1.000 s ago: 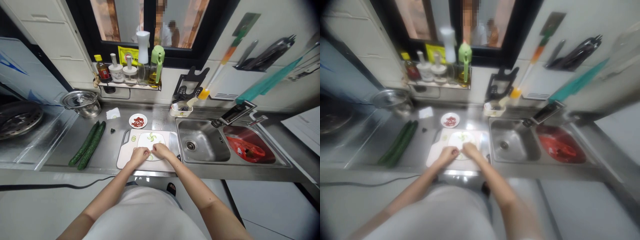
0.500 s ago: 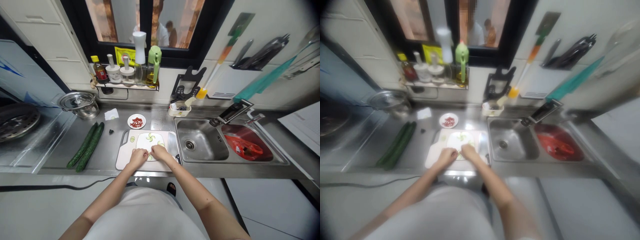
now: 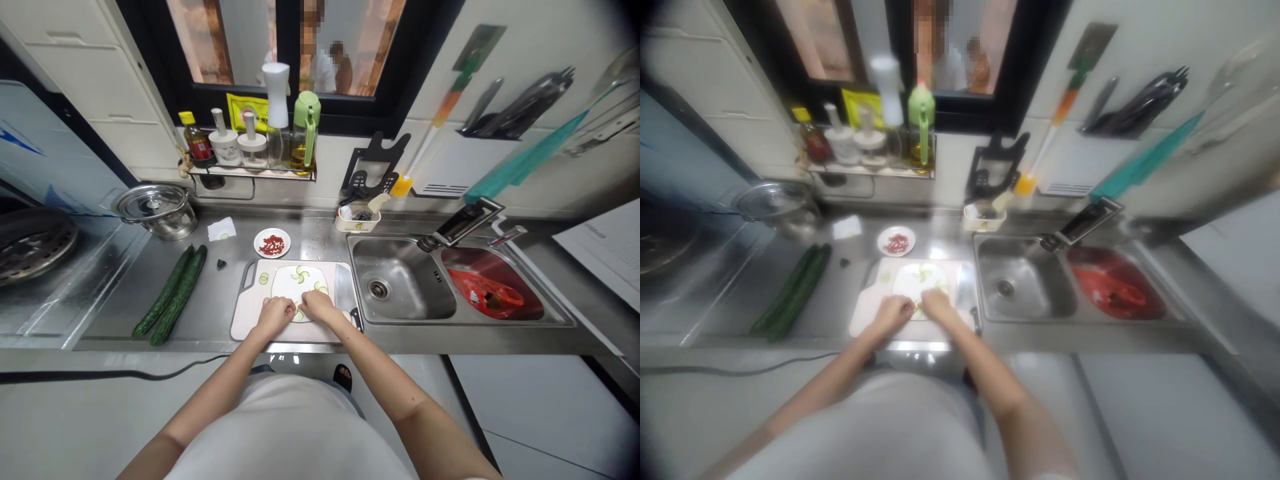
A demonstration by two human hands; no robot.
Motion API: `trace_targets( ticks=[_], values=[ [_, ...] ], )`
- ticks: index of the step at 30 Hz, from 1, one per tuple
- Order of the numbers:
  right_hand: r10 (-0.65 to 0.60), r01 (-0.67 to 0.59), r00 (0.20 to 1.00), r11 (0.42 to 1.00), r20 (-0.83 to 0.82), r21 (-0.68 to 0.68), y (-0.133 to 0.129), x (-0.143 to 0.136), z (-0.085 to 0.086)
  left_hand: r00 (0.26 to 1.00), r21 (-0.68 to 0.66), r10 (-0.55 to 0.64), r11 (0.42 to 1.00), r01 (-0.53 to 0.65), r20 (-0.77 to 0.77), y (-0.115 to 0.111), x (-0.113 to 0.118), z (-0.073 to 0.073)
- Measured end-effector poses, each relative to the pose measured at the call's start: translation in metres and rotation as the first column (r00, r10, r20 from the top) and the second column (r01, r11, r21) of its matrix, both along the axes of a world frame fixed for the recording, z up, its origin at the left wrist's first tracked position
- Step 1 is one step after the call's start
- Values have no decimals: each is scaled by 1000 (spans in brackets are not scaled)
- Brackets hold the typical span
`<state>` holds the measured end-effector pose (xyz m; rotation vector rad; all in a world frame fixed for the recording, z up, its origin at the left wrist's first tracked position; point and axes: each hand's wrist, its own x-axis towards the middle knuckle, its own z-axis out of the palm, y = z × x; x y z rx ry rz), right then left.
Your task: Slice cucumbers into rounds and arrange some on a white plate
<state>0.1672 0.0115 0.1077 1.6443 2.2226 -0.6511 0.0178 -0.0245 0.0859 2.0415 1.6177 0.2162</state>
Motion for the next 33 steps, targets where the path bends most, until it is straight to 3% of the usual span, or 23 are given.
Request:
trace_targets(
  ticks=[10,20,33],
  values=[
    [7,-7,1000,1000,-10,22,-2,2,-5,1000,135,-22,990,24,-18,-1,-3,-14],
    [0,0,1000,1000,-2,11,-3,1,-4,974,407,-227,889,210,-6,-21,-9,-27],
    [-25,25,1000,999,4,21,-4,1,-5,967,367,-248,896,250,-53,-24,-9,-29]
  ],
)
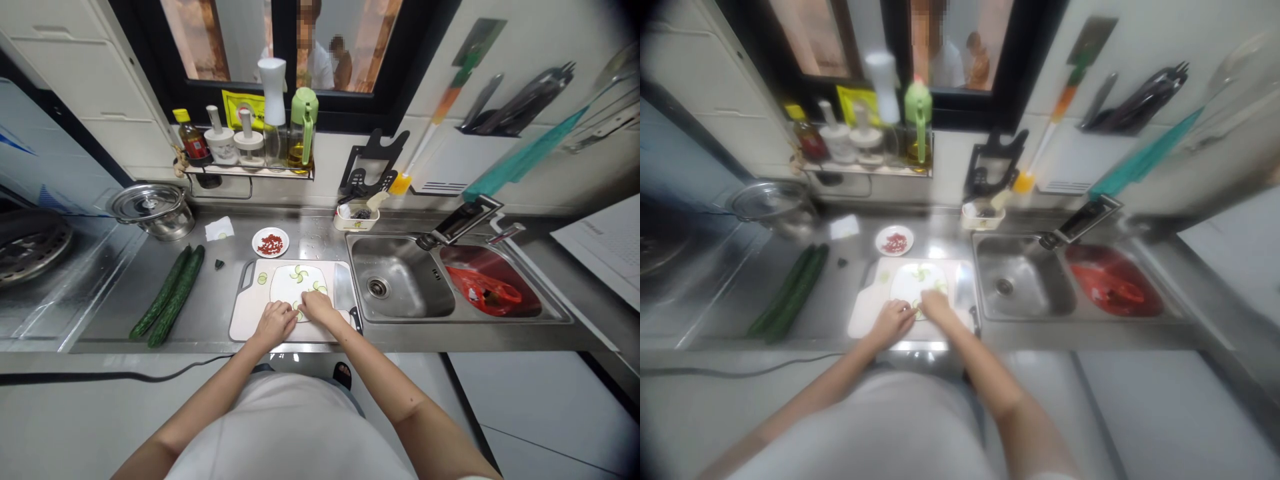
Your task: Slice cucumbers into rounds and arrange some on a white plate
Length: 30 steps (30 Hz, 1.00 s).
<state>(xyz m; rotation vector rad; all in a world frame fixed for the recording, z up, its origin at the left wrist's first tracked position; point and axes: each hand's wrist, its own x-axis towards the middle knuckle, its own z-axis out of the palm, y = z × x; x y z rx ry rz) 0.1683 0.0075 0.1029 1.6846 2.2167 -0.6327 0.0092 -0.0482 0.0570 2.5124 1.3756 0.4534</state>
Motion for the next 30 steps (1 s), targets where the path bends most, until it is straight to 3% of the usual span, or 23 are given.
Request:
trace_targets(
  ticks=[30],
  values=[
    [-79,79,997,997,-2,19,-1,2,-6,996,-13,-88,996,88,-13,11,-7,1]
  ],
)
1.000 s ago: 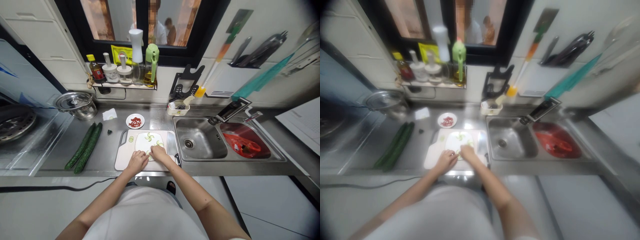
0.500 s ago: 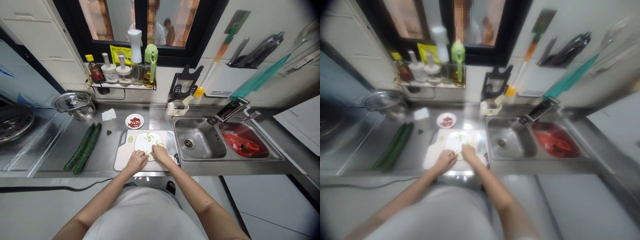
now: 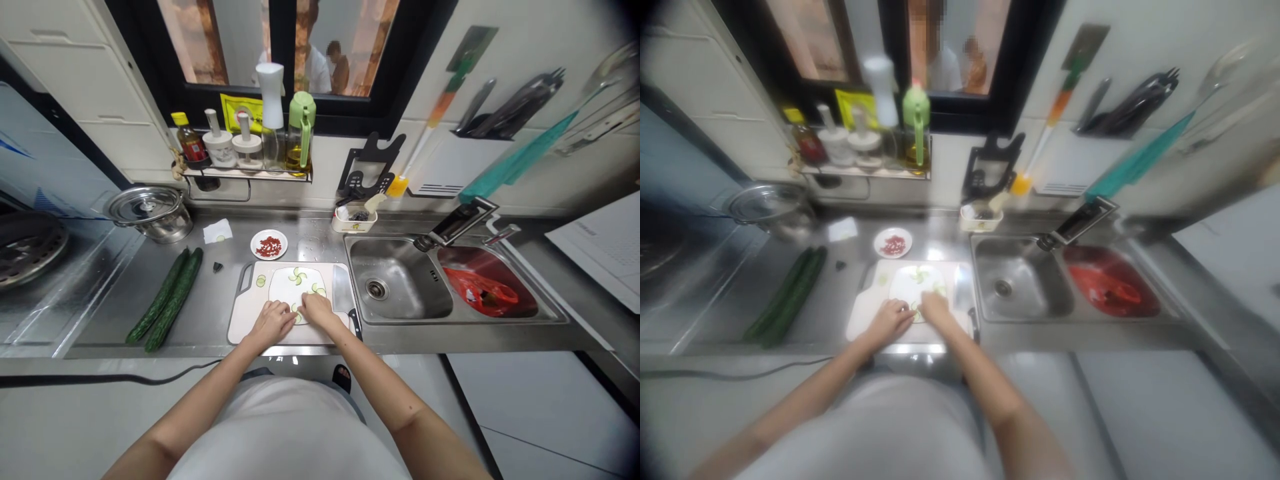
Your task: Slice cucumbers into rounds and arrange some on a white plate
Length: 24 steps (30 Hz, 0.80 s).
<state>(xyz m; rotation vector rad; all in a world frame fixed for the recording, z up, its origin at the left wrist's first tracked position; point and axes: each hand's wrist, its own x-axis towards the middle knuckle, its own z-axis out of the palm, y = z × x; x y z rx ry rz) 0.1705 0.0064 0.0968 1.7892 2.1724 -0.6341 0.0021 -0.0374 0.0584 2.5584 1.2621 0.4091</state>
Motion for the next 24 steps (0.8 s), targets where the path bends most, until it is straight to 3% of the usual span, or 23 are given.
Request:
trace_targets(
  ticks=[24],
  values=[
    [-8,7,998,1000,-64,-19,-5,0,3,999,106,14,994,-18,37,-7,1,-2]
  ],
)
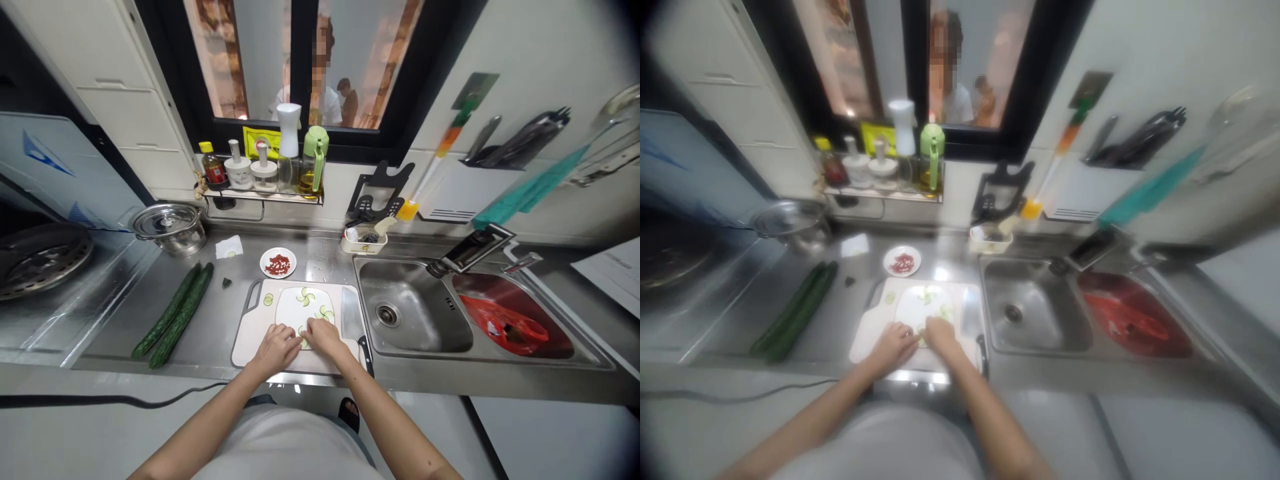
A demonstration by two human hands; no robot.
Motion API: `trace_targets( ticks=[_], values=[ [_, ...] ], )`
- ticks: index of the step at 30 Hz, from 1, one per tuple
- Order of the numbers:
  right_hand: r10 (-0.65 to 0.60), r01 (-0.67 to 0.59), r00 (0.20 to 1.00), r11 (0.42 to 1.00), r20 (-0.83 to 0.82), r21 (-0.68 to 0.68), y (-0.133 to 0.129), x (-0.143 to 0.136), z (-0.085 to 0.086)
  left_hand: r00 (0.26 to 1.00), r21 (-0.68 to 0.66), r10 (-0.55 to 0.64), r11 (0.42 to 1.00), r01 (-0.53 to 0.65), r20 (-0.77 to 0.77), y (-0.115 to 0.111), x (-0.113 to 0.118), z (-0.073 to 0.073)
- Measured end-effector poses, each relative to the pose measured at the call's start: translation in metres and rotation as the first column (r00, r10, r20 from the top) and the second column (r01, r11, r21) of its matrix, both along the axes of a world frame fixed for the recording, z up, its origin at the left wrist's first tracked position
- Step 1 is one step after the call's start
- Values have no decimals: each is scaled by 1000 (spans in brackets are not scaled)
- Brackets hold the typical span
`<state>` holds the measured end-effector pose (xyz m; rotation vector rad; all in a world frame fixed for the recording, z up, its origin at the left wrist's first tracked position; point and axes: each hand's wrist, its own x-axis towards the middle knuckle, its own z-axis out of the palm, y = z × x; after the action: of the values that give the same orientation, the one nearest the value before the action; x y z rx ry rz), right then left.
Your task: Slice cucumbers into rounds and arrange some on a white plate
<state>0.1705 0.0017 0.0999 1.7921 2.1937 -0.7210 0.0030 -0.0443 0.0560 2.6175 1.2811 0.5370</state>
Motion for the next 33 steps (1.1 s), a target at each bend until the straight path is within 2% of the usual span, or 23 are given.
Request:
trace_targets(
  ticks=[9,17,19,21,23,25,27,28,30,33],
  values=[
    [-17,17,1000,1000,25,-13,4,-1,1,1000,19,23,1000,-23,6,-2,-1,4],
    [-40,40,999,999,-3,-10,3,-3,9,996,13,33,999,-34,80,-2,2,4],
    [-34,34,999,999,-12,11,2,-3,9,990,-16,77,997,-76,118,0,5,6],
    [-27,28,999,999,-24,39,2,-2,7,966,-69,198,979,-189,166,6,5,6],
    [-24,28,999,997,-49,66,2,0,3,900,-138,387,921,-365,203,16,1,5],
    [-31,39,995,996,-97,84,1,2,0,787,-201,583,811,-549,204,30,-7,4],
    [-58,75,987,991,-153,109,-2,4,-2,666,-255,730,680,-687,153,44,-18,4],
    [-74,97,980,988,-183,120,-3,5,-2,623,-281,775,625,-728,108,50,-24,4],
    [-101,139,966,980,-240,145,-8,7,-3,578,-309,815,556,-771,24,60,-33,4],
    [-116,183,940,965,-321,189,-13,10,-2,569,-323,821,525,-787,-51,67,-37,2]
  ],
)
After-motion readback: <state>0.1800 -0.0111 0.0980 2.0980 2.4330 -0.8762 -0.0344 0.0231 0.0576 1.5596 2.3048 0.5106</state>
